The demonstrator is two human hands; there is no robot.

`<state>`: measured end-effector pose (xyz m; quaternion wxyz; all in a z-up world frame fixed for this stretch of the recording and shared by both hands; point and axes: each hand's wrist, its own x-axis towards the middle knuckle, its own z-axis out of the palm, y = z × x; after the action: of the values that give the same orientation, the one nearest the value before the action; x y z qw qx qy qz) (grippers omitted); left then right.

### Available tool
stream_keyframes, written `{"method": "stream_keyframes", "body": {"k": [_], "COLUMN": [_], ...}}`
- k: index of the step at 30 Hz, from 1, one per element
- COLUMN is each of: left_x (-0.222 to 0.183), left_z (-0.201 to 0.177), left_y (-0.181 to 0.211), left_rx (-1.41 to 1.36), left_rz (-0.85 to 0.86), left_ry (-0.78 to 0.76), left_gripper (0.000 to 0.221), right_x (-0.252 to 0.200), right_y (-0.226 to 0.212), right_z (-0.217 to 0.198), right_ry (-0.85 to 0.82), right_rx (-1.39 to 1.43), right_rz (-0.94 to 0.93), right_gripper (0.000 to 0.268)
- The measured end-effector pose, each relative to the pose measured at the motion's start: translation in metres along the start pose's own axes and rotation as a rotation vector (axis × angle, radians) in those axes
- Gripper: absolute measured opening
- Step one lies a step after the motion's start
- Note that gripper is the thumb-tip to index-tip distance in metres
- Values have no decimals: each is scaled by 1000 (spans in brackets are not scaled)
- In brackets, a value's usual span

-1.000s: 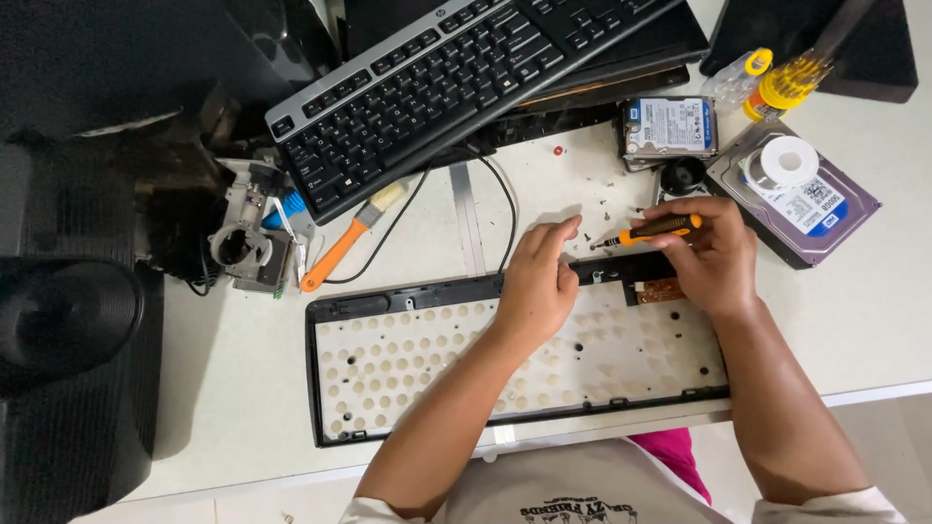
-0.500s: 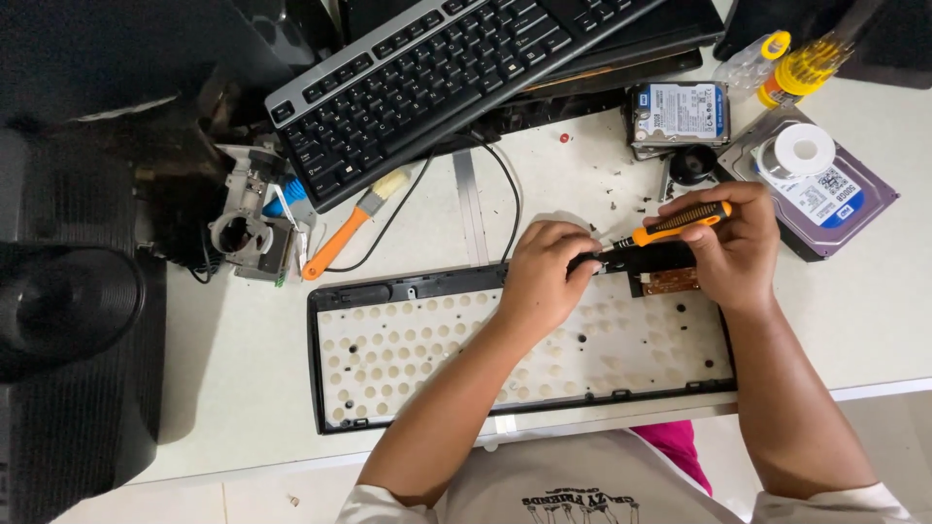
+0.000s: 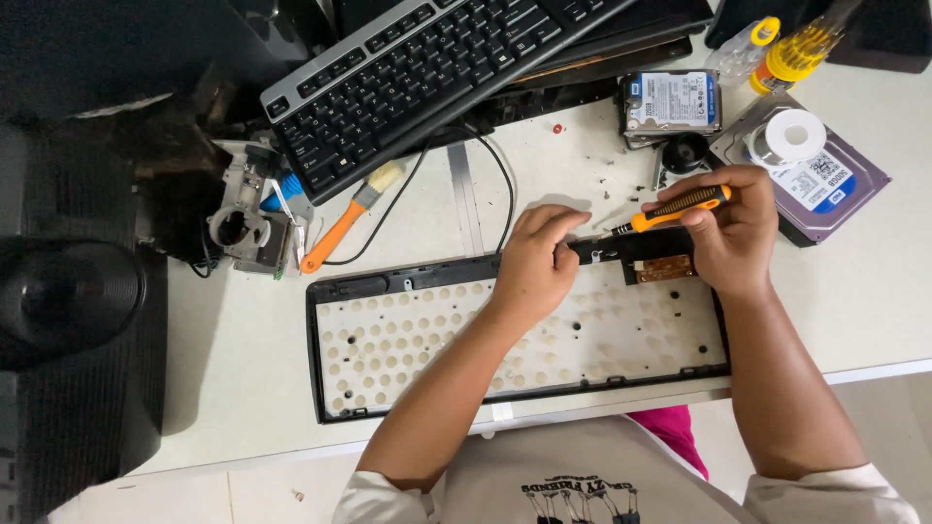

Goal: Using a small screwdriver to remove multiple screws from the internal plate of a computer keyboard.

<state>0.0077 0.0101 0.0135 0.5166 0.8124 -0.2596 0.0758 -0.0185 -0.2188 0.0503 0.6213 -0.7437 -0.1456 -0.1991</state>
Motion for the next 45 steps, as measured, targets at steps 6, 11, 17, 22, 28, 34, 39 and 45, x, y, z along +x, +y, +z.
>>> {"method": "stream_keyframes", "body": {"k": [6,11,17,22,28,34,39,45], "left_x": [8,-17,-99,-123,-125,-131,-139,-134], "left_z": [-68,-181,-254,-240,-220,-204,-164,-148], "left_y": [84,95,10,10,4,16,30,43], "left_rx": [-281,-209,520,470,357,58,-13,-91], "left_rz": [9,-58,-539,-703,-598,-554,-537,-539], "left_ry": [170,215,27,0,99,216,252,357], "left_gripper": [33,25,44,64,70,69,68,57], "right_x": [1,1,-17,-36,-61,-92,-104,-78], "right_y": [5,-20,-25,-5,11,14,32,43], "right_z": [-10,-12,-15,-22,-38,-60,-104,-83], "right_ry": [73,152,193,276,664,666,621,470], "right_rx": [-115,-50,-33,-141,178,118,-130,-109], "right_rz": [-64,21,109,57,309,276,255,17], "right_gripper": [43,46,37,21,16,2,25,30]}}
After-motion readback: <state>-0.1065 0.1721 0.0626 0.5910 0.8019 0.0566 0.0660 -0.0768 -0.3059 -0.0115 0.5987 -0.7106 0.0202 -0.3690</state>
